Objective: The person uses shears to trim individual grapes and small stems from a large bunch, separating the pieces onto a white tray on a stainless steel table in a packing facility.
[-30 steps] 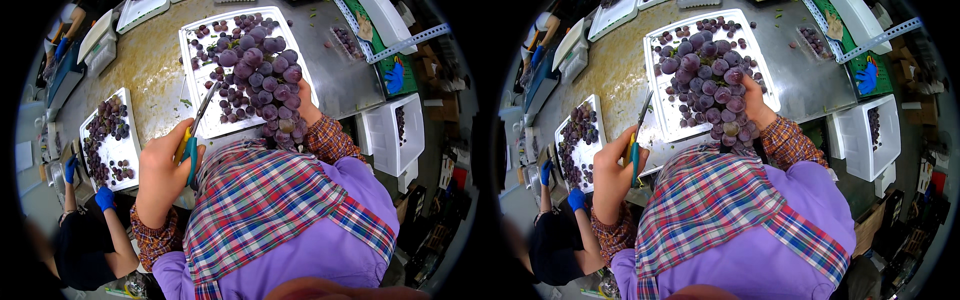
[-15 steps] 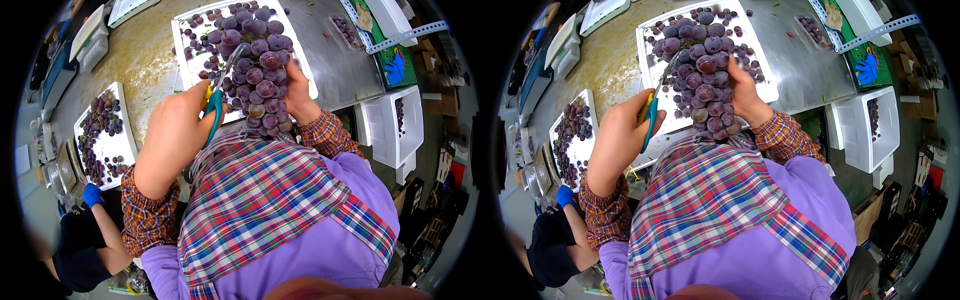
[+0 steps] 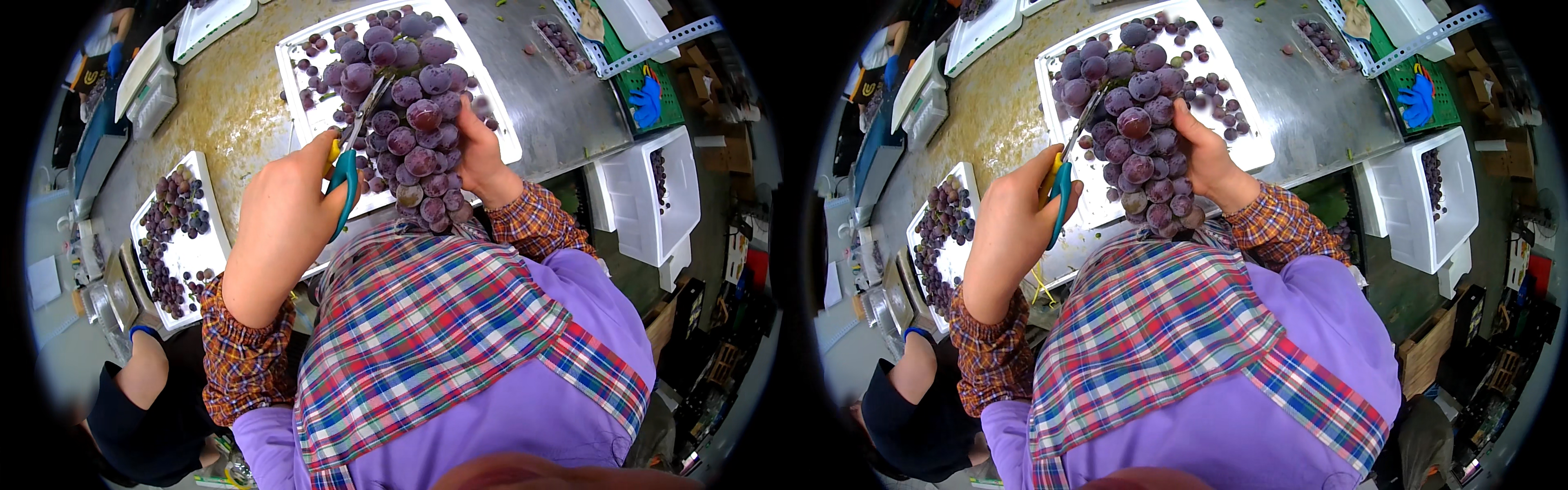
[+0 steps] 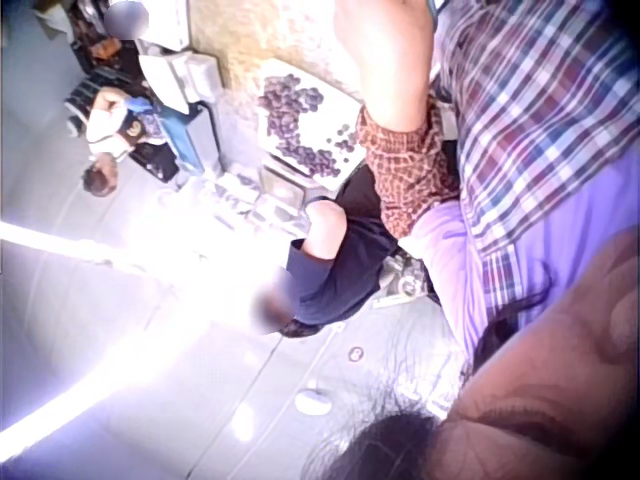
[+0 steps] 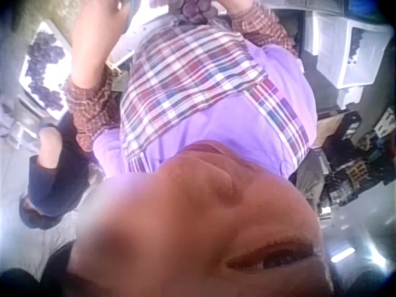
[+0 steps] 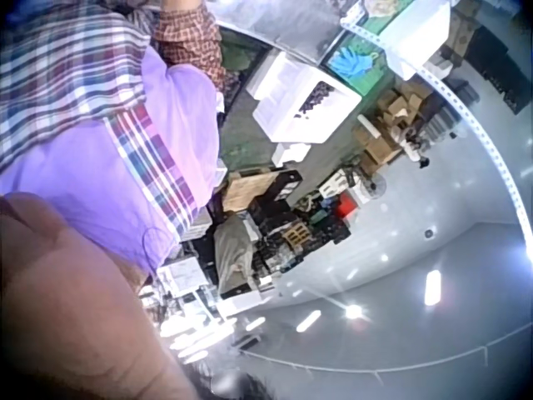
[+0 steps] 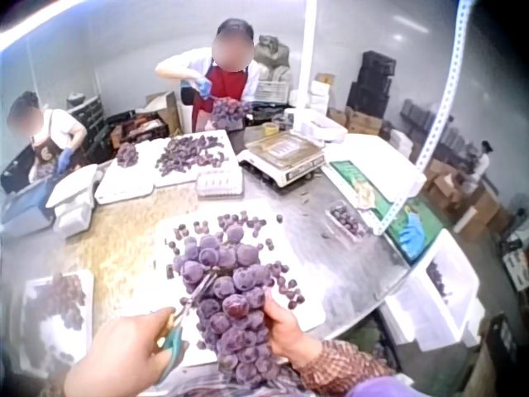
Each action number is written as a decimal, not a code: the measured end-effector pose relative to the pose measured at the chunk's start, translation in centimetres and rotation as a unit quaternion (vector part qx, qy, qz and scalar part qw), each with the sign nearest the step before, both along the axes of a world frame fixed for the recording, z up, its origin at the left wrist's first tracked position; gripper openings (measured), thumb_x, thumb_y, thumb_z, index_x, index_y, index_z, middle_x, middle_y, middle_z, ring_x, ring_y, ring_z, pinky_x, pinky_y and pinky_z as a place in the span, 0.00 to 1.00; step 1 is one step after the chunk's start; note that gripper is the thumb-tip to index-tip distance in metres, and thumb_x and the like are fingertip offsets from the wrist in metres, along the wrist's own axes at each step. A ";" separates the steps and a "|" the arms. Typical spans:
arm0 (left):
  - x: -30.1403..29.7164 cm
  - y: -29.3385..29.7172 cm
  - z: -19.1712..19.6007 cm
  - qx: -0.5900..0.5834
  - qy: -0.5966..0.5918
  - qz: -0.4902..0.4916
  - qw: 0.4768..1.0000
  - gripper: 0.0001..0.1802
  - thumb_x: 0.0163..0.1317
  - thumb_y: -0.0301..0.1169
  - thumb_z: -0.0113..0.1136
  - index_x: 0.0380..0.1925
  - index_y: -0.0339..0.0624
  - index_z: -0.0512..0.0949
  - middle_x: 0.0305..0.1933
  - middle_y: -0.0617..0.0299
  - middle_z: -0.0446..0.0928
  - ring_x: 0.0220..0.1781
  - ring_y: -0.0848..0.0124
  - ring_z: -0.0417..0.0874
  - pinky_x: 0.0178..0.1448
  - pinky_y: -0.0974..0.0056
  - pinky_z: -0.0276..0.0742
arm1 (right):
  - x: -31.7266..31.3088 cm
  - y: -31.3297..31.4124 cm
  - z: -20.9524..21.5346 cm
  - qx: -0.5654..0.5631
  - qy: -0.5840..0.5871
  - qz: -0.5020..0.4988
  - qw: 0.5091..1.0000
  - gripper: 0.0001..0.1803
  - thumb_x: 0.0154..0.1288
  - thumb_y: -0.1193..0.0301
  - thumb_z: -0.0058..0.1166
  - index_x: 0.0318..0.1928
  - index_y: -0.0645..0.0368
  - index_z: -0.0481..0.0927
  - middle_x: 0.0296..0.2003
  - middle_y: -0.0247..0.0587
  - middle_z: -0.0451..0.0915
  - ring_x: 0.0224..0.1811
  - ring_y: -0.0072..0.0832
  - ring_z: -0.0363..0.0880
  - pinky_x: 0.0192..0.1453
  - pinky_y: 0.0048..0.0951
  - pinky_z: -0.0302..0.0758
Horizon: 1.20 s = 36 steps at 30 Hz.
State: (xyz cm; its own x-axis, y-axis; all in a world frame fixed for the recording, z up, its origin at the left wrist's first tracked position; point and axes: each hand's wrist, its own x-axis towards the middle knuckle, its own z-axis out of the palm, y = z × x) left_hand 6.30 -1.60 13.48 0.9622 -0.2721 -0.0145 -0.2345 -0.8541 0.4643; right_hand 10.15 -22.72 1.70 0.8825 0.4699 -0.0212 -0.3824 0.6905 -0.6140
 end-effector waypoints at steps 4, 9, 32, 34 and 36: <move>0.2 -0.1 -0.2 0.041 -0.019 -0.004 0.999 0.22 0.57 0.37 0.63 0.49 0.36 0.76 0.27 0.45 0.78 0.30 0.49 0.80 0.34 0.54 0.73 | -0.1 0.2 0.6 -0.014 -0.015 -0.004 1.000 0.32 0.75 0.49 0.29 0.69 0.58 0.56 0.64 0.47 0.66 0.65 0.40 0.68 0.69 0.45 0.66; 0.6 0.2 0.0 0.070 -0.012 -0.022 0.997 0.17 0.56 0.33 0.61 0.43 0.36 0.77 0.26 0.44 0.77 0.29 0.47 0.80 0.34 0.51 0.74 | 0.0 0.3 0.8 -0.012 -0.040 0.007 0.999 0.32 0.75 0.49 0.29 0.69 0.58 0.56 0.64 0.47 0.66 0.65 0.40 0.68 0.69 0.45 0.66; 3.4 -2.8 -5.9 0.003 -0.041 -0.031 0.999 0.13 0.51 0.35 0.60 0.21 0.34 0.77 0.22 0.42 0.77 0.28 0.45 0.80 0.35 0.48 0.77 | 0.8 -1.1 -3.7 -0.009 0.047 -0.046 0.998 0.32 0.74 0.48 0.31 0.66 0.58 0.60 0.61 0.47 0.70 0.62 0.41 0.71 0.66 0.44 0.68; 3.8 -3.1 -5.8 0.008 -0.043 -0.037 0.998 0.13 0.51 0.35 0.60 0.21 0.34 0.77 0.22 0.43 0.77 0.27 0.45 0.80 0.35 0.48 0.77 | 0.7 -1.1 -4.1 -0.027 0.039 -0.066 0.997 0.32 0.74 0.48 0.31 0.66 0.58 0.60 0.61 0.46 0.69 0.62 0.41 0.71 0.66 0.44 0.68; 3.7 -3.2 -5.6 0.033 -0.043 -0.041 0.998 0.13 0.51 0.36 0.59 0.21 0.35 0.78 0.22 0.44 0.77 0.27 0.46 0.80 0.35 0.49 0.77 | 0.7 -1.3 -4.0 -0.033 0.013 -0.077 0.996 0.32 0.75 0.48 0.31 0.66 0.58 0.61 0.62 0.46 0.68 0.62 0.41 0.71 0.66 0.44 0.68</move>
State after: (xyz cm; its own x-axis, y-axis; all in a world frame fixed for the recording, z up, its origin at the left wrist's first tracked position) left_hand 10.05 -4.79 7.90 0.9350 -0.3517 0.0467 -0.3420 -0.8584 0.3824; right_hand 10.90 -23.98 -2.31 0.9428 0.3257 -0.0710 -0.2913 0.7013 -0.6507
